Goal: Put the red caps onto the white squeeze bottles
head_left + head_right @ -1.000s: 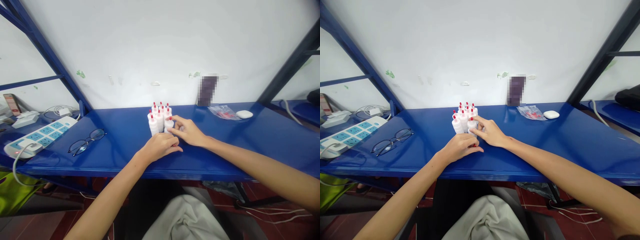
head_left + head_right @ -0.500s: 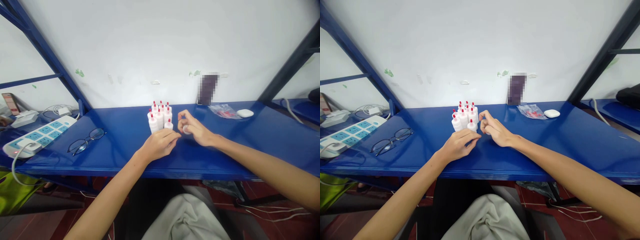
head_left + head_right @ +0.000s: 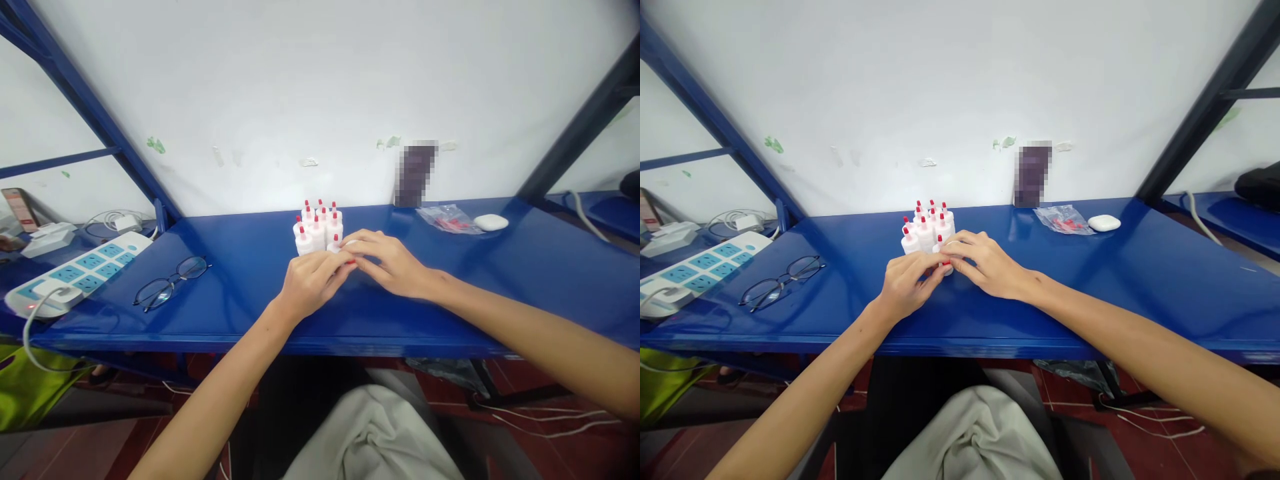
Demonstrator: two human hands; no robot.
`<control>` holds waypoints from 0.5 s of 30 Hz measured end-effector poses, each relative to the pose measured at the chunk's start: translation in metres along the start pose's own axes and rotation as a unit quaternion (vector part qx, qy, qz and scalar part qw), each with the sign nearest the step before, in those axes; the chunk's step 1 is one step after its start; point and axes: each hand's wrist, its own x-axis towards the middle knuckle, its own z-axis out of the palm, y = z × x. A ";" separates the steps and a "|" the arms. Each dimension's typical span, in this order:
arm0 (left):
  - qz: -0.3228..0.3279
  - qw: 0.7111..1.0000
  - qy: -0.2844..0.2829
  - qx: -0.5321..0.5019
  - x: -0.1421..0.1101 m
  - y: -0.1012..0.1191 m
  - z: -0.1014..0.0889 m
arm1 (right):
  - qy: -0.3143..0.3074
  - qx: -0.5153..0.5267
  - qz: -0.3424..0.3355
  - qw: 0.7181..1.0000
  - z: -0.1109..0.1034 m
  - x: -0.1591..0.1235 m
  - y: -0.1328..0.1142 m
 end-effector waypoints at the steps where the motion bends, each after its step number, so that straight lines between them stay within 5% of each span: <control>1: -0.001 1.000 0.007 0.001 -0.001 0.000 0.000 | 0.002 0.006 -0.004 1.000 0.000 0.000 0.000; 8: 0.004 1.000 0.017 0.007 -0.002 -0.002 0.000 | 0.045 0.063 -0.003 0.997 0.003 -0.001 -0.004; 15: 0.022 0.999 -0.030 0.004 -0.003 -0.004 0.001 | 0.001 0.151 -0.003 0.988 0.002 0.000 -0.005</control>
